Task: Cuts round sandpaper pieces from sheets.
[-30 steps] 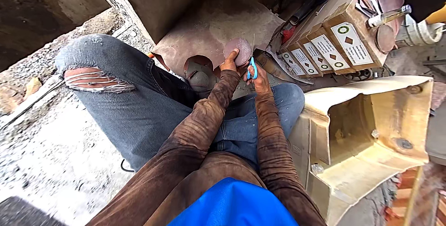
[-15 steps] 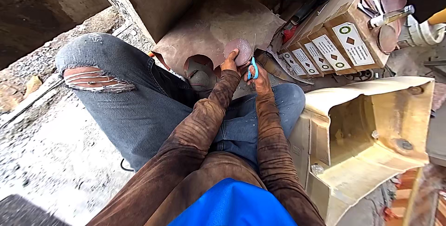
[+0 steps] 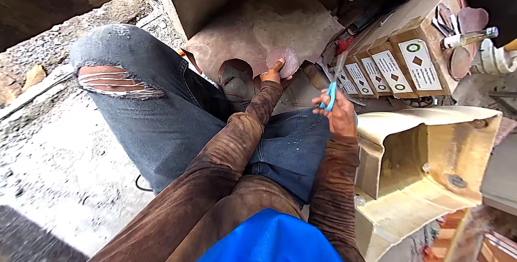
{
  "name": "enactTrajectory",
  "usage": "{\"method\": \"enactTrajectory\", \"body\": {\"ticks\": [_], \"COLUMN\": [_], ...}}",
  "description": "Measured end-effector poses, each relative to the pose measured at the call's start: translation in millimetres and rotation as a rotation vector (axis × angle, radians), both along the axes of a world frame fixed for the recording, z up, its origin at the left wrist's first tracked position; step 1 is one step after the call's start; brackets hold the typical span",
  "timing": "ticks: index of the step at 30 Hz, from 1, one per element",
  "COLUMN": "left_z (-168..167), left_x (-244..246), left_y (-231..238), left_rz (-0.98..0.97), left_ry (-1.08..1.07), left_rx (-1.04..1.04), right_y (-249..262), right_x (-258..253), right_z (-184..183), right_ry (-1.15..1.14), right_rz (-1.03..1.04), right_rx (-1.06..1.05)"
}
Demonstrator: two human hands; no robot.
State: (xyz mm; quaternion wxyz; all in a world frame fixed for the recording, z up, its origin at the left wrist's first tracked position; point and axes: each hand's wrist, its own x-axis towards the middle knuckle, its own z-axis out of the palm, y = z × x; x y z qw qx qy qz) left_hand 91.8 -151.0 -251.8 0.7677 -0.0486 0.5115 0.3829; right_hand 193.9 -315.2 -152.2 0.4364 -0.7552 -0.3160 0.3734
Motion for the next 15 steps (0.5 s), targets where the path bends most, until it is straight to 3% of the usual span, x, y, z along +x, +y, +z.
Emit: {"method": "enactTrajectory", "body": {"ticks": [4, 11, 15], "left_z": [-6, -27, -29], "left_x": [15, 6, -5], "left_y": [-17, -13, -13], "left_rz": [-0.044, -0.133, -0.126], "left_ry": [-0.024, 0.015, -0.301], "left_rx": [-0.014, -0.021, 0.156], "right_y": [35, 89, 115], "right_x": [-37, -25, -11], "right_z": [3, -78, -82], "right_ry": [0.035, 0.140, 0.150], "right_rz": [-0.328, -0.484, -0.629], "right_rx": [-0.008, -0.048, 0.070]}}
